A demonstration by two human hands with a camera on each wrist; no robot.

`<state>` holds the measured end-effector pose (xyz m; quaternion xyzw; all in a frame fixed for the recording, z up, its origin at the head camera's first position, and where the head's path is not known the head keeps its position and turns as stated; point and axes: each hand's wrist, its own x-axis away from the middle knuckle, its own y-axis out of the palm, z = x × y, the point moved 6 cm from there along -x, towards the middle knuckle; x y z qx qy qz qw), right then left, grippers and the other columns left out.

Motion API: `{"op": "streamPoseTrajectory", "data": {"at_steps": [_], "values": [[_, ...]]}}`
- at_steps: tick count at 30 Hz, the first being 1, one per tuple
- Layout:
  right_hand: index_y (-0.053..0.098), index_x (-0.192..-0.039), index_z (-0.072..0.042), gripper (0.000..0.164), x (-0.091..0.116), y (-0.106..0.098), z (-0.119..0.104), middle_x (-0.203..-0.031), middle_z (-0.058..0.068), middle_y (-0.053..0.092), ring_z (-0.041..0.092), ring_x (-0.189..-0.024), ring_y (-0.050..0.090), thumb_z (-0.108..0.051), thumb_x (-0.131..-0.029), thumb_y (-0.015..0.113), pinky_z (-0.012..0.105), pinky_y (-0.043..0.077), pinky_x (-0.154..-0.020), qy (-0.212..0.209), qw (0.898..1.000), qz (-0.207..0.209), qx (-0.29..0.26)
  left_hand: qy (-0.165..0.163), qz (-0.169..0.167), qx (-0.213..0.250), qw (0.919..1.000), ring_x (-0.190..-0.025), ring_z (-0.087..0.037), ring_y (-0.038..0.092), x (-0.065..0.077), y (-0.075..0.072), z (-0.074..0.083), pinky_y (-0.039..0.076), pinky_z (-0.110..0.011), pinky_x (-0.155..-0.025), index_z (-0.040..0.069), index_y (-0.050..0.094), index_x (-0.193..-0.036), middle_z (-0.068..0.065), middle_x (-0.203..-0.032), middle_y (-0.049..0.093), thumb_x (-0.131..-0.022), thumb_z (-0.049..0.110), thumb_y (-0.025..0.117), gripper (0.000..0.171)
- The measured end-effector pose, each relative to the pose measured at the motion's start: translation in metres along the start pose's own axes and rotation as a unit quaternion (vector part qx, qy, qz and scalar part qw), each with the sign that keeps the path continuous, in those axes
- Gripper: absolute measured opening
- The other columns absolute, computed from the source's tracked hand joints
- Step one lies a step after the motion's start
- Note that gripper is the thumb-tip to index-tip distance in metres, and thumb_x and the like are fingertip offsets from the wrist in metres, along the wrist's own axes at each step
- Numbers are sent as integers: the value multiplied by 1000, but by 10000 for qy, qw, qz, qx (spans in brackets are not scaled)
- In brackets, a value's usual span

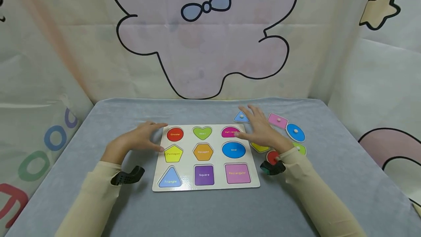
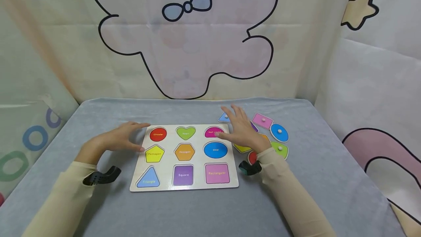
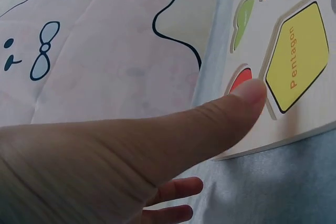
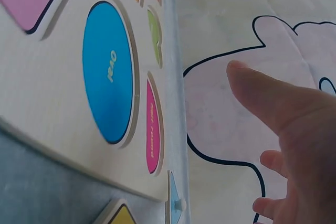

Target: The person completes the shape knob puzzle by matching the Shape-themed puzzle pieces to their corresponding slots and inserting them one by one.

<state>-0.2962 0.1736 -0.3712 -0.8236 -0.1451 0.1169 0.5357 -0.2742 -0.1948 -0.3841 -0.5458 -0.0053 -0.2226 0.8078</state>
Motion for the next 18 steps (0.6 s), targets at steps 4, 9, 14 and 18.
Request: {"op": "streamPoseTrajectory", "data": {"at_steps": [4, 9, 14, 18], "values": [[24, -161, -19, 96, 3, 0, 5, -168, 21, 13, 47, -154, 10, -46, -85, 75, 79, 22, -112, -71, 9999, -20, -82, -138, -126, -19, 9998, -140, -47, 37, -2, 3, -1, 38, -68, -110, 13, 39, -156, -29, -155, 38, -77, 37, 88, 96], [28, -160, -17, 90, 4, 1, 8, -166, 22, 21, 48, -152, 19, -44, -87, 74, 77, 28, -110, -172, 9993, -115, -310, -200, -209, -86, 9995, -138, -49, 37, 0, 5, -4, 39, -68, -110, 12, 41, -155, -32, -153, 38, -74, 37, 90, 98], [33, -158, -19, 83, 8, 2, 15, -165, 18, 28, 43, -151, 26, -38, -90, 74, 69, 37, -111, -124, 9958, -253, -877, -170, -205, -159, 9995, -136, -49, 40, -2, 6, -6, 38, -68, -110, 10, 43, -154, -33, -150, 40, -74, 38, 90, 96], [36, -157, -19, 77, 15, 1, 22, -164, 16, 30, 43, -151, 30, -34, -92, 74, 65, 40, -111, 8, 9911, -394, -1272, -176, -206, -139, 9995, -135, -48, 41, -5, 8, -4, 39, -68, -111, 10, 44, -153, -32, -149, 42, -75, 37, 90, 95]]}}
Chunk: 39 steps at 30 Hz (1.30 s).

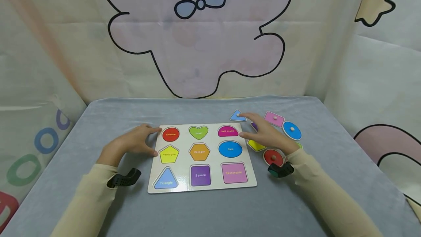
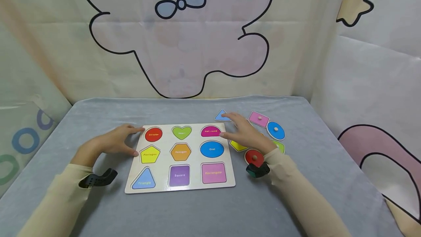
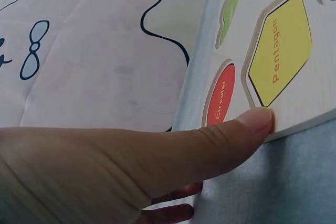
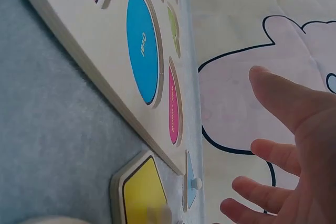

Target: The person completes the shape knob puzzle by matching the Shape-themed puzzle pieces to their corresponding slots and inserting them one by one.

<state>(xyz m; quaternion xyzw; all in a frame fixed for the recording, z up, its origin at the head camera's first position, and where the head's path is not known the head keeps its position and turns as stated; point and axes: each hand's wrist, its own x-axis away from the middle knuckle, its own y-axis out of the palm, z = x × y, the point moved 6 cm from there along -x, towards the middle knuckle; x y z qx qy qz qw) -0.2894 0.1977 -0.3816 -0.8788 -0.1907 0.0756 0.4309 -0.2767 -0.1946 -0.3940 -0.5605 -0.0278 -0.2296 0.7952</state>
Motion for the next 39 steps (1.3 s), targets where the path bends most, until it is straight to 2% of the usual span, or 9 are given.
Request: {"op": "streamPoseTrajectory", "data": {"at_steps": [8, 13, 19, 24, 29, 35, 39], "values": [[44, -152, -13, 68, 14, -8, 6, -157, 17, 43, 45, -141, 43, -39, -95, 70, 60, 46, -109, -105, 9998, 60, -144, -52, 85, 137, 9999, -136, -46, 40, -3, 1, -3, 39, -68, -110, 11, 44, -153, -30, -150, 42, -75, 34, 90, 93], [48, -148, -8, 63, 27, -12, 11, -147, 20, 53, 43, -132, 51, -34, -95, 71, 59, 50, -103, -156, 9994, 95, -281, 24, 137, 234, 9996, -135, -47, 41, -3, 3, -5, 39, -68, -110, 11, 45, -152, -30, -148, 43, -73, 34, 91, 94], [51, -143, -1, 61, 35, -14, 16, -134, 23, 61, 39, -120, 59, -25, -93, 74, 55, 54, -98, -417, 9986, 82, -323, 119, 203, 191, 9995, -134, -46, 42, -1, 3, -5, 39, -68, -110, 10, 45, -152, -30, -147, 44, -74, 35, 90, 93], [53, -142, 0, 60, 40, -17, 22, -126, 21, 66, 35, -114, 63, -22, -90, 76, 40, 59, -90, -454, 9981, -223, -339, 118, 201, 222, 9995, -136, -47, 41, -2, 1, -2, 38, -68, -110, 10, 45, -152, -30, -149, 42, -74, 35, 90, 93], [54, -140, 1, 59, 46, -22, 28, -124, 20, 67, 31, -111, 64, -20, -90, 77, 24, 56, -86, -361, 9970, -533, -440, 135, 179, 191, 9996, -135, -47, 41, -1, 2, -3, 37, -69, -110, 10, 45, -151, -30, -149, 42, -74, 36, 90, 93], [62, -132, 1, 48, 52, -26, 34, -123, 20, 68, 30, -108, 65, -20, -91, 76, 21, 56, -85, -314, 9951, -749, -560, 113, 188, 182, 9996, -136, -47, 40, 0, 3, -4, 38, -69, -110, 10, 45, -152, -30, -150, 42, -74, 36, 90, 94], [68, -126, 1, 42, 58, -26, 40, -120, 18, 71, 22, -102, 66, -23, -92, 75, 21, 57, -83, -209, 9937, -995, -480, 66, 180, 183, 9996, -136, -48, 39, 0, 3, -3, 38, -70, -109, 11, 44, -153, -30, -150, 41, -73, 36, 90, 95]]}}
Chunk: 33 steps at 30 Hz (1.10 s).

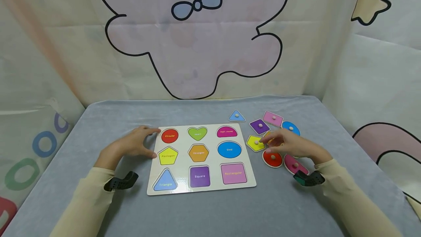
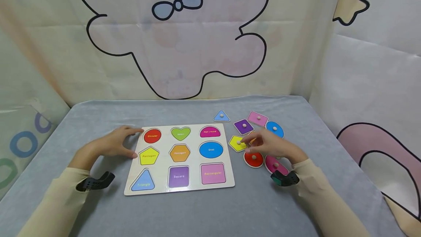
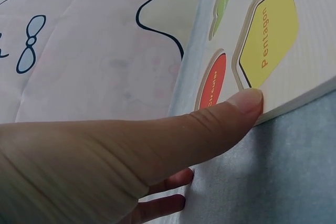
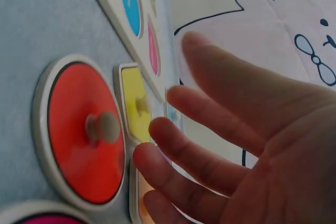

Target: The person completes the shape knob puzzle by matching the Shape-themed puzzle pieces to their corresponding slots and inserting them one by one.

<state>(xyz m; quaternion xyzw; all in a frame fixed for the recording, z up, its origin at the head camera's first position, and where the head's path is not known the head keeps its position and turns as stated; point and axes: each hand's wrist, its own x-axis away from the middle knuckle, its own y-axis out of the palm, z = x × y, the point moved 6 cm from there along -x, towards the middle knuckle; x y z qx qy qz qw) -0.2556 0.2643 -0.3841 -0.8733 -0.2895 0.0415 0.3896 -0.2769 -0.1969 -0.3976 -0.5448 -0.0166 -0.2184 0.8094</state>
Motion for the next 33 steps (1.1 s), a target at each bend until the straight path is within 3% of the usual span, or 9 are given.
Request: {"op": "streamPoseTrajectory", "data": {"at_steps": [9, 24, 33], "values": [[74, -115, 0, 27, 11, 3, 6, -86, 8, 70, 13, -72, 60, -14, -92, 74, 22, 54, -65, -171, 9984, -518, -167, 14, -29, 0, 10000, -136, -47, 40, -2, 1, -1, 38, -70, -110, 12, 45, -152, -29, -150, 41, -73, 37, 90, 95], [75, -94, -7, 9, 10, 4, 16, -75, 3, 58, 12, -69, 54, -9, -86, 79, 19, 47, -61, -70, 9982, -588, -55, -59, -37, -15, 10000, -136, -49, 38, 1, 0, -1, 39, -71, -108, 12, 44, -153, -31, -151, 39, -73, 37, 90, 96], [73, -92, -4, 4, 10, 6, 11, -72, 8, 57, 11, -68, 54, -8, -90, 74, 19, 48, -60, -396, 9971, -621, -202, -55, -70, -64, 9999, -136, -49, 39, 0, 1, -4, 37, -70, -110, 13, 43, -154, -31, -151, 38, -74, 38, 89, 96]]}}
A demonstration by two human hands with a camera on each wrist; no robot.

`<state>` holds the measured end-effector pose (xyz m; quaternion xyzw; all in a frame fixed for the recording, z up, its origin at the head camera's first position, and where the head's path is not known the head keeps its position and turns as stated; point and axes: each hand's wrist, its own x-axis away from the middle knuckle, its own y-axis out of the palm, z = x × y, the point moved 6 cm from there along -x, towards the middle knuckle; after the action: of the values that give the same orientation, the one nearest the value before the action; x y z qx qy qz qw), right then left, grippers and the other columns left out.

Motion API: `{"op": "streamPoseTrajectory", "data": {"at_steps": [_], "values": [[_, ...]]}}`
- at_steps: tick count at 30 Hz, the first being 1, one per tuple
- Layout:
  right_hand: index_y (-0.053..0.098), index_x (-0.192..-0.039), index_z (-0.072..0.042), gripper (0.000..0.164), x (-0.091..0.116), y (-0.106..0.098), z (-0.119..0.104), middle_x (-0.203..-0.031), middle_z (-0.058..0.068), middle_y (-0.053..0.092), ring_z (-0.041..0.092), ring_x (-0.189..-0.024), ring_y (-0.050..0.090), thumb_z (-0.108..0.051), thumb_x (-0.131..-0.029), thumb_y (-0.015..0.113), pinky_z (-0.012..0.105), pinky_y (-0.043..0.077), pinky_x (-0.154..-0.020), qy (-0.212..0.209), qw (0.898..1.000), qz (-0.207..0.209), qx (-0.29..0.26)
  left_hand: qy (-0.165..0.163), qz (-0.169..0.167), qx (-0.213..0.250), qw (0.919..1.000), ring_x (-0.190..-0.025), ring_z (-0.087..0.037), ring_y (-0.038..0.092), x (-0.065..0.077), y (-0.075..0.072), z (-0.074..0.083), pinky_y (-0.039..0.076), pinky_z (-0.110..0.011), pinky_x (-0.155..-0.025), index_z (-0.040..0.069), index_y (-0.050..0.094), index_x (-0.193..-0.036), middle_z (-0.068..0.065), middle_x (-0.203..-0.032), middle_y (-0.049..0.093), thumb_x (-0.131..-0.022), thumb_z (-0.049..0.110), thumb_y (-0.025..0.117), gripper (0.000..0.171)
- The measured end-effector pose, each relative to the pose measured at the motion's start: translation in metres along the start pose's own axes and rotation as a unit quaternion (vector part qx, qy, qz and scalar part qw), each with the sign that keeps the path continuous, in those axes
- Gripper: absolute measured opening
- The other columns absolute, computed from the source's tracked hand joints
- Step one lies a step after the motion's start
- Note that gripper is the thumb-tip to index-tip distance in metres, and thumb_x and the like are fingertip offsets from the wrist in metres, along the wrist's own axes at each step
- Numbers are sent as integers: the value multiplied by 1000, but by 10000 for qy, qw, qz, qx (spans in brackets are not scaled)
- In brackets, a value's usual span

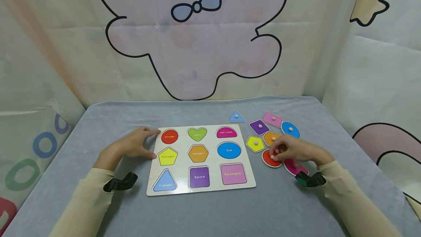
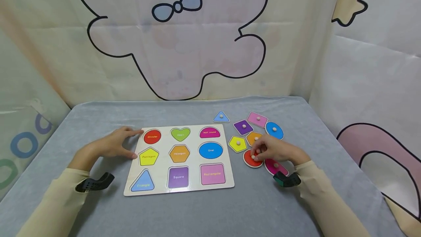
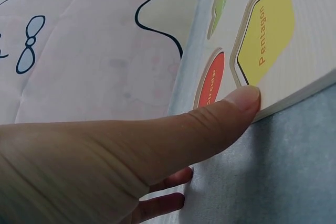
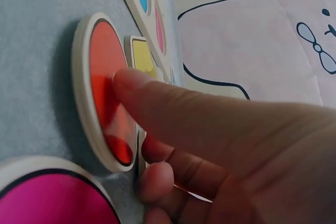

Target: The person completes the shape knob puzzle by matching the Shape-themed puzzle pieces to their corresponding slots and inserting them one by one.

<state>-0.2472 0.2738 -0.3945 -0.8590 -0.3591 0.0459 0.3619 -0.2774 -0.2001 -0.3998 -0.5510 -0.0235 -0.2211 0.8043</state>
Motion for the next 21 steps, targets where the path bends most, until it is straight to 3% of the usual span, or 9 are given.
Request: {"op": "streamPoseTrajectory", "data": {"at_steps": [10, 21], "values": [[74, -98, -4, 8, 1, -4, 1, -75, 6, 59, 10, -70, 55, -9, -92, 73, 18, 50, -62, 247, 9995, 67, -165, 129, 8, -2, 9999, -132, -48, 41, 0, 3, -1, 38, -69, -109, 12, 42, -154, -31, -148, 40, -73, 39, 90, 98], [73, -101, -4, 11, -4, -12, -5, -79, 1, 58, 10, -72, 55, -10, -92, 73, 18, 49, -62, 250, 9986, 459, -106, 261, -69, 83, 9996, -133, -49, 38, 1, 2, -3, 37, -71, -109, 12, 40, -156, -31, -150, 38, -73, 38, 91, 101]]}}
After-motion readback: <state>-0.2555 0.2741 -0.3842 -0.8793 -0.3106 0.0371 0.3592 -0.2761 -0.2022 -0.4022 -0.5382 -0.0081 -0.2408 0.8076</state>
